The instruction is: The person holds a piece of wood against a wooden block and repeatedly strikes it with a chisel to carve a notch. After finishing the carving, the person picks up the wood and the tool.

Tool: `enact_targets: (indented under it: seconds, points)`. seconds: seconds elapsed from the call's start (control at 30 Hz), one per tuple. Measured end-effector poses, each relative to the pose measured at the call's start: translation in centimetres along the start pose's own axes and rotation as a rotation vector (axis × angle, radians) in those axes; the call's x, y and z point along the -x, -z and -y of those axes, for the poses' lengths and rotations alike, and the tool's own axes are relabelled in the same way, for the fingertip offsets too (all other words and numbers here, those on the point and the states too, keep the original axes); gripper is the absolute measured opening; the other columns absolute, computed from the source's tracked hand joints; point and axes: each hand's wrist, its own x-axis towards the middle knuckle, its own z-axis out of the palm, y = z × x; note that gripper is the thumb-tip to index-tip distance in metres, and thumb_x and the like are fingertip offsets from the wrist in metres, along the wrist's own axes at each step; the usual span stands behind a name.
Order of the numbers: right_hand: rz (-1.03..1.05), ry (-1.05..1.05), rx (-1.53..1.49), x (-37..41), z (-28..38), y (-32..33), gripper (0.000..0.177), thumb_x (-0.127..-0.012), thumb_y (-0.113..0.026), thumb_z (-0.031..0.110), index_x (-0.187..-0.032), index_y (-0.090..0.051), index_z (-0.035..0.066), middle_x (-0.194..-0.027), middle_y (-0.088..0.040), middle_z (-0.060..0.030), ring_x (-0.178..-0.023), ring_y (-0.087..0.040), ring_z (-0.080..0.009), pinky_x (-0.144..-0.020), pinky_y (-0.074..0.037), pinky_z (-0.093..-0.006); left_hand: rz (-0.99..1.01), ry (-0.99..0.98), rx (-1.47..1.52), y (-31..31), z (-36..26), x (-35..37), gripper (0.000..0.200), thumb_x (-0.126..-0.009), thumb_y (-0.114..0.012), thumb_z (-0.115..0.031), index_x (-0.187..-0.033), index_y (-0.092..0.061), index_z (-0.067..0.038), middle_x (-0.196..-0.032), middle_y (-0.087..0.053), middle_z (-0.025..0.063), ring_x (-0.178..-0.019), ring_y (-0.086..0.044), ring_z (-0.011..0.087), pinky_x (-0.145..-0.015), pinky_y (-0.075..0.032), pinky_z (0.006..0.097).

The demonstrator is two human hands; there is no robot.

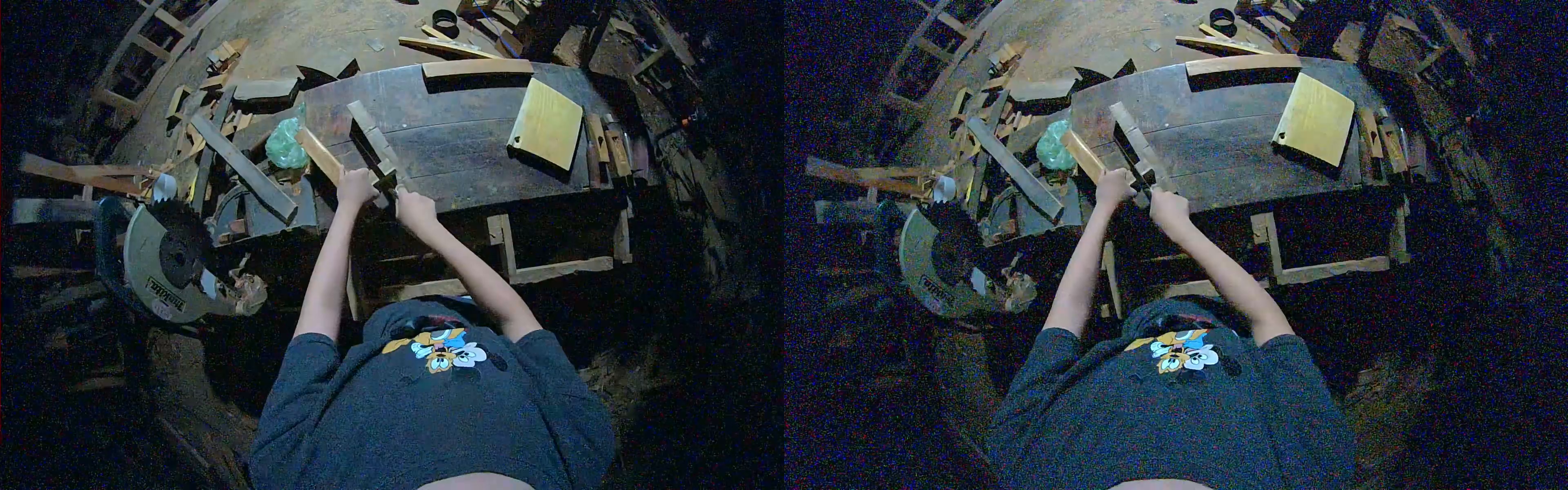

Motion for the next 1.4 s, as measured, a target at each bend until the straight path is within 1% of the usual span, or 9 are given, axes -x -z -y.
enact_targets:
  seconds: [0.13, 0.2, 0.47, 0.8, 1.0, 1.1, 1.27, 1.33, 1.4]
  points:
    - [-0.043, 0.045, 0.027, 5.4, -1.9, 0.5, 0.026, -0.067, -0.044, 0.015, -0.092, -0.045, 0.005, -0.051, -0.051, -0.0123, -0.043, -0.051, -0.0263, -0.039, -0.041, -0.0352, 0.157, -0.004, 0.018, 0.4, 0.6, -0.9, 0.034, -0.053, -0.057, -0.030, -0.076, -0.054, -0.005, -0.077, -0.054, 0.0124, -0.077, -0.052, 0.0228, -0.085, -0.026, 0.0369]
    - [0.083, -0.025, 0.040, 8.6, -2.3, 1.8, 0.031, -0.068, -0.045, 0.018, -0.097, -0.043, 0.005, -0.051, -0.051, -0.0130, -0.044, -0.051, -0.0268, -0.040, -0.041, -0.0367, 0.276, -0.035, 0.012, 1.7, 0.4, -1.3, 0.038, -0.052, -0.057, -0.032, -0.079, -0.054, -0.004, -0.080, -0.054, 0.0113, -0.080, -0.050, 0.0225, -0.087, -0.024, 0.0369]
    - [-0.003, -0.020, -0.016, 0.9, 0.3, 0.2, 0.016, -0.072, -0.040, 0.017, -0.082, -0.043, 0.005, -0.052, -0.051, -0.0142, -0.049, -0.051, -0.0305, -0.044, -0.041, -0.0401, 0.255, 0.032, 0.094, -0.3, 2.1, -2.4, 0.047, -0.047, -0.060, -0.037, -0.078, -0.054, -0.002, -0.079, -0.054, 0.0160, -0.073, -0.052, 0.0256, -0.066, -0.043, 0.0324]
    - [0.061, 0.001, 0.051, 6.7, -3.4, 0.8, 0.020, -0.070, -0.043, 0.018, -0.086, -0.044, 0.007, -0.050, -0.050, -0.0141, -0.044, -0.050, -0.0283, -0.039, -0.041, -0.0362, 0.331, -0.099, 0.175, -0.7, 3.8, -4.1, 0.054, -0.045, -0.064, -0.042, -0.072, -0.052, 0.004, -0.076, -0.053, 0.0190, -0.070, -0.052, 0.0289, -0.062, -0.042, 0.0339]
    - [-0.009, 0.061, -0.063, -2.0, -0.1, 0.3, 0.019, -0.071, -0.041, 0.021, -0.080, -0.045, 0.005, -0.053, -0.051, -0.0155, -0.049, -0.051, -0.0305, -0.044, -0.041, -0.0404, 0.331, -0.202, 0.093, 0.8, 2.5, -3.4, 0.053, -0.044, -0.062, -0.042, -0.072, -0.054, 0.002, -0.076, -0.053, 0.0184, -0.072, -0.052, 0.0274, -0.064, -0.042, 0.0340]
    - [-0.019, 0.038, -0.068, -3.1, 0.6, -0.6, 0.019, -0.071, -0.041, 0.022, -0.080, -0.045, 0.006, -0.055, -0.051, -0.0158, -0.050, -0.051, -0.0308, -0.046, -0.041, -0.0405, 0.359, -0.082, 0.105, 0.7, 2.7, -3.6, 0.053, -0.044, -0.063, -0.042, -0.073, -0.054, 0.002, -0.077, -0.053, 0.0173, -0.072, -0.052, 0.0274, -0.065, -0.042, 0.0339]
    - [0.024, -0.003, -0.011, 4.0, -1.7, 0.9, 0.023, -0.069, -0.043, 0.017, -0.088, -0.045, 0.005, -0.056, -0.053, -0.0140, -0.050, -0.053, -0.0275, -0.045, -0.042, -0.0373, 0.432, -0.047, 0.124, -0.2, 3.3, -4.2, 0.053, -0.043, -0.063, -0.041, -0.074, -0.054, 0.002, -0.077, -0.054, 0.0168, -0.073, -0.052, 0.0271, -0.065, -0.042, 0.0336]
    - [0.043, -0.009, 0.004, 5.0, -2.2, 1.1, 0.024, -0.068, -0.043, 0.018, -0.089, -0.045, 0.006, -0.055, -0.052, -0.0136, -0.049, -0.053, -0.0277, -0.044, -0.042, -0.0375, 0.264, -0.192, 0.143, -1.2, 3.6, -4.0, 0.054, -0.044, -0.063, -0.041, -0.075, -0.054, 0.001, -0.075, -0.054, 0.0171, -0.072, -0.052, 0.0273, -0.065, -0.042, 0.0334]
    - [0.020, -0.012, -0.015, 4.6, -1.9, 0.5, 0.024, -0.070, -0.042, 0.019, -0.091, -0.044, 0.007, -0.054, -0.052, -0.0143, -0.048, -0.052, -0.0290, -0.043, -0.042, -0.0382, 0.306, -0.146, 0.119, -1.2, 3.5, -3.8, 0.052, -0.044, -0.063, -0.041, -0.074, -0.054, 0.001, -0.075, -0.054, 0.0171, -0.071, -0.052, 0.0276, -0.064, -0.042, 0.0334]
